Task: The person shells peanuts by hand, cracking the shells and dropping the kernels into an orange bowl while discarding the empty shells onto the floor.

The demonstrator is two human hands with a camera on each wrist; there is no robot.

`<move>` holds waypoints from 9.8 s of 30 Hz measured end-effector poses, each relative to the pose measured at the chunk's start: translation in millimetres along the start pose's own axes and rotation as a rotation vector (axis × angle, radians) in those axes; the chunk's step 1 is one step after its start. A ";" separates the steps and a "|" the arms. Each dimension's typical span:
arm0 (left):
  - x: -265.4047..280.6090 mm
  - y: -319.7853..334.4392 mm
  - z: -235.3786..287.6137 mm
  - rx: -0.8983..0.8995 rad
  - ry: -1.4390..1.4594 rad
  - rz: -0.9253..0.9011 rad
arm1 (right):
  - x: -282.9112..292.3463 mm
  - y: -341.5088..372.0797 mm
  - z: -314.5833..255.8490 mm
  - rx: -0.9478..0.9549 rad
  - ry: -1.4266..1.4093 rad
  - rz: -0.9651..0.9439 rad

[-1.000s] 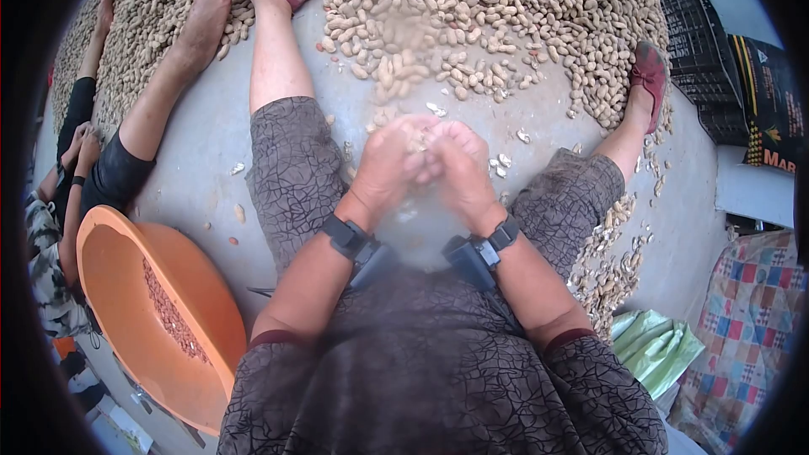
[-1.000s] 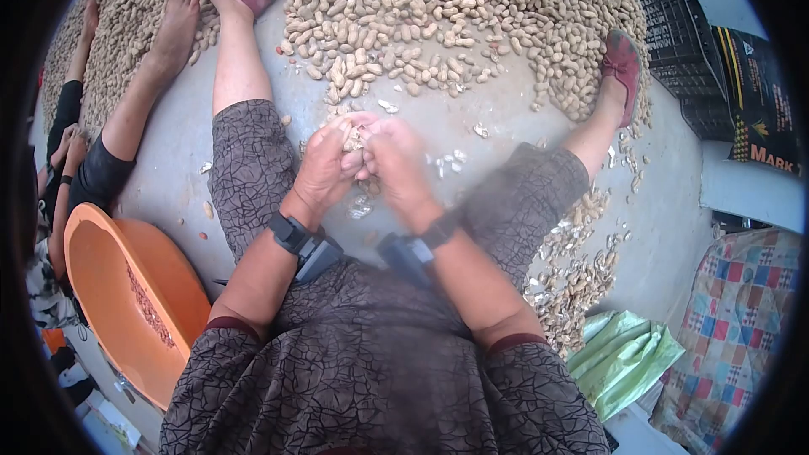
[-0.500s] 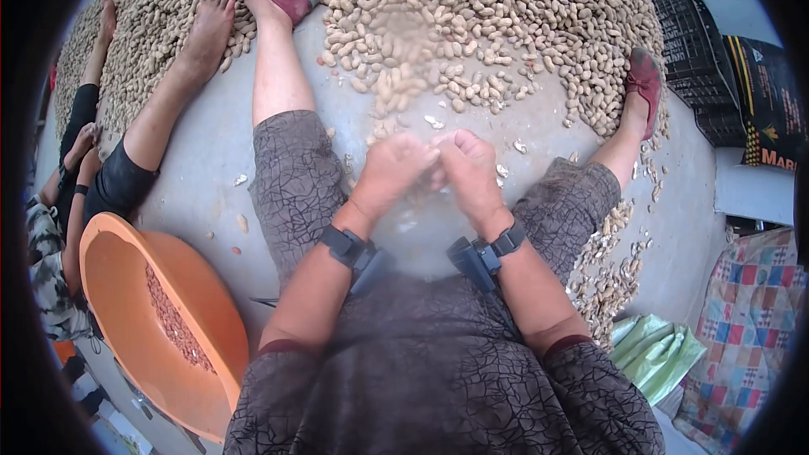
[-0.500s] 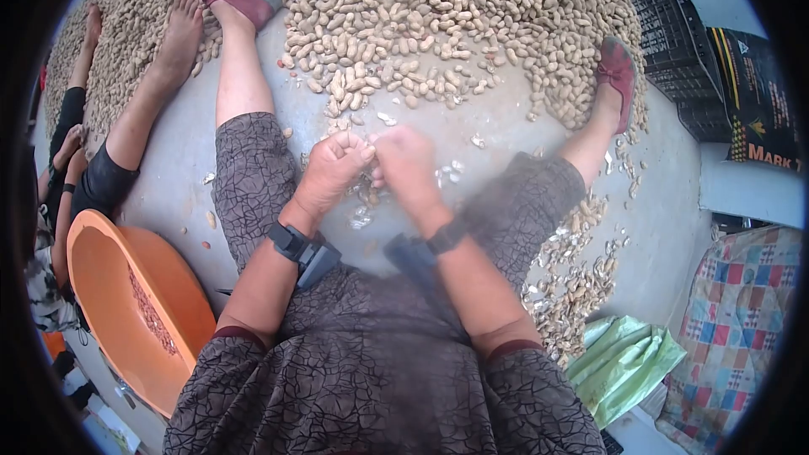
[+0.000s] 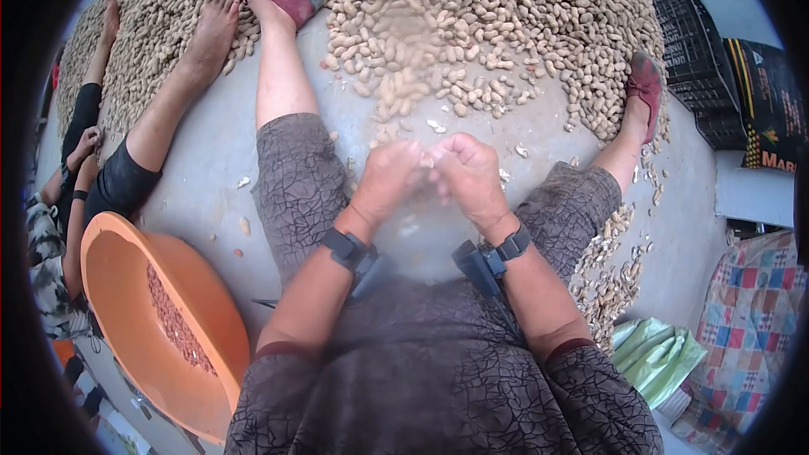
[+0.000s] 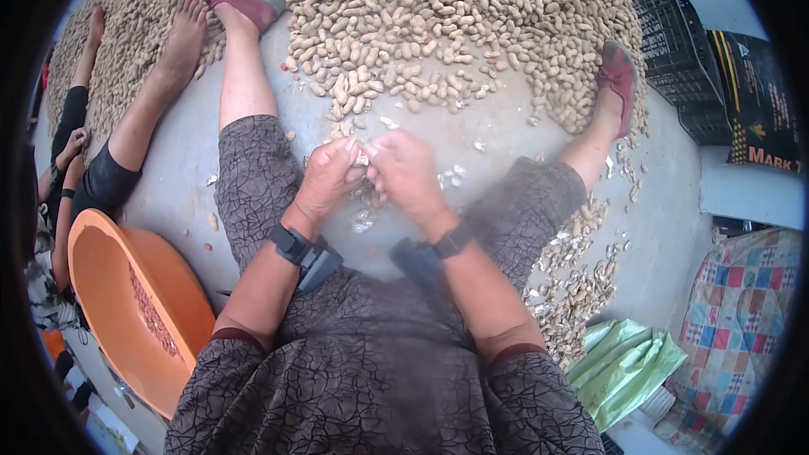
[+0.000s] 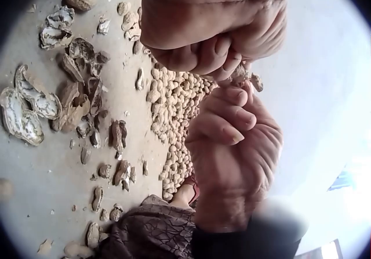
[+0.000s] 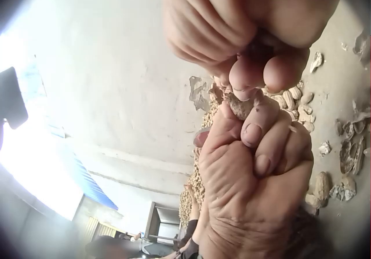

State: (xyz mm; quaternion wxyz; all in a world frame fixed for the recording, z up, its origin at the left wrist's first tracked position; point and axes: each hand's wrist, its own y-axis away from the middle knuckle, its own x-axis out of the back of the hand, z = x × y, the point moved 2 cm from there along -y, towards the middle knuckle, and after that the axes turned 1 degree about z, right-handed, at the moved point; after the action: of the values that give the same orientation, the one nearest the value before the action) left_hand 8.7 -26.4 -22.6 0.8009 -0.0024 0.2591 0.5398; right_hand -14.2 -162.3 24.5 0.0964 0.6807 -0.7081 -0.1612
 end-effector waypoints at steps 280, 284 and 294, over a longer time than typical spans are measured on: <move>-20.7 16.7 27.8 0.093 0.150 -0.117 | -4.0 -1.3 -8.9 -0.008 -0.147 -0.242; -21.1 20.3 36.2 0.070 0.051 -0.149 | -2.7 0.2 -12.0 0.010 -0.170 -0.295; -14.1 18.3 16.2 0.061 0.130 -0.163 | -0.2 -4.4 7.3 -0.032 -0.185 -0.192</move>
State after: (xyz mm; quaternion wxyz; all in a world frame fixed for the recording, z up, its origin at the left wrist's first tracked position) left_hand -4.5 -26.4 2.3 0.8234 -0.0341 0.3256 0.4634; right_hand -12.6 -161.5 16.2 0.0254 0.7258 -0.6431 -0.2431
